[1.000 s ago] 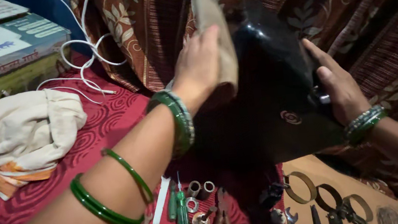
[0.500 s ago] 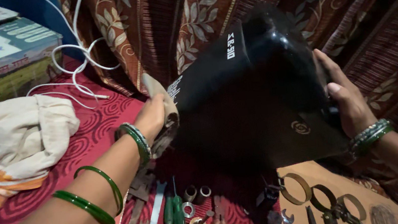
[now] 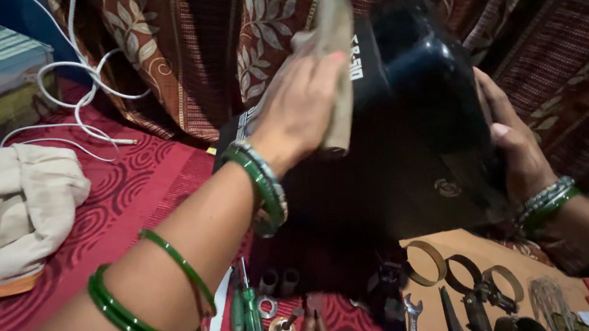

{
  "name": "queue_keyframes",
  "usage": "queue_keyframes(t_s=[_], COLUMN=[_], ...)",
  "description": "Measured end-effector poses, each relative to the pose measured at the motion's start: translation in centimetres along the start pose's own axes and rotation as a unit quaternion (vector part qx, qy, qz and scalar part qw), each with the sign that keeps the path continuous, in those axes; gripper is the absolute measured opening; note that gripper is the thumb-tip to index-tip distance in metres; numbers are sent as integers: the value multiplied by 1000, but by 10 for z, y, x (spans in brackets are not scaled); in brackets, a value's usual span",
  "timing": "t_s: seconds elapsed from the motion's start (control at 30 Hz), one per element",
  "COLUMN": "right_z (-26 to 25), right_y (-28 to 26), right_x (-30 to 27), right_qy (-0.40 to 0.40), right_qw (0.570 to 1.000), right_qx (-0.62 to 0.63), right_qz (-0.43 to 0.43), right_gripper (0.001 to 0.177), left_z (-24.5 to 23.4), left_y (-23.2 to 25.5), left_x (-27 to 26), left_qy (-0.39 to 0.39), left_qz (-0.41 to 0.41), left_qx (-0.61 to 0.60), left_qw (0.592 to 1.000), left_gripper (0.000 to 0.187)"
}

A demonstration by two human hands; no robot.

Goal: The person wipes the exterior of a black plastic tool box with a cloth, opens the box, and then uses the cloth and their hands to handle various tools including a pipe wrench, pliers, and a screwdriver on a red patterned surface.

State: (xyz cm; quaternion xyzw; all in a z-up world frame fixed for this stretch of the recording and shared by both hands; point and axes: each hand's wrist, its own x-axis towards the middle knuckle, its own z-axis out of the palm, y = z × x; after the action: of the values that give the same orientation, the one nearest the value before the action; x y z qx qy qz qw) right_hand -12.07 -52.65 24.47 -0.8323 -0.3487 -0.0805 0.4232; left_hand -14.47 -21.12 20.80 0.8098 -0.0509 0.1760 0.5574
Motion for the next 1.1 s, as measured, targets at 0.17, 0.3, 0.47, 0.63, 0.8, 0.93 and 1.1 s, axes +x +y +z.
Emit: queue_keyframes(t_s=[0.17, 0.3, 0.47, 0.63, 0.8, 0.93, 1.1], right_z=[-3, -4, 0, -10, -39, -60, -57], right_y=[3, 3, 2, 16, 91, 142, 141], right_x=[-10, -7, 3, -2, -20, -44, -27], right_qy=[7, -2, -35, -22, 30, 90, 185], right_qw=[1000, 998, 996, 995, 997, 953, 921], right_qx=[-4, -48, -19, -56, 73, 243, 210], right_qz=[17, -33, -77, -81, 7, 155, 272], right_gripper=[105, 100, 97, 96, 81, 51, 50], left_z=[-13, -38, -41, -35, -27, -36, -40], left_y=[-114, -166, -94, -7, -57, -121, -178], left_x=[-4, 5, 65, 111, 97, 64, 17], left_qy=[95, 45, -110, -175, -175, -192, -80], left_qz=[189, 54, -27, 56, -95, -136, -193], left_qx=[253, 266, -98, 14, -24, -179, -240], left_qw=[944, 962, 989, 983, 980, 955, 948], left_gripper=[24, 31, 49, 52, 55, 51, 50])
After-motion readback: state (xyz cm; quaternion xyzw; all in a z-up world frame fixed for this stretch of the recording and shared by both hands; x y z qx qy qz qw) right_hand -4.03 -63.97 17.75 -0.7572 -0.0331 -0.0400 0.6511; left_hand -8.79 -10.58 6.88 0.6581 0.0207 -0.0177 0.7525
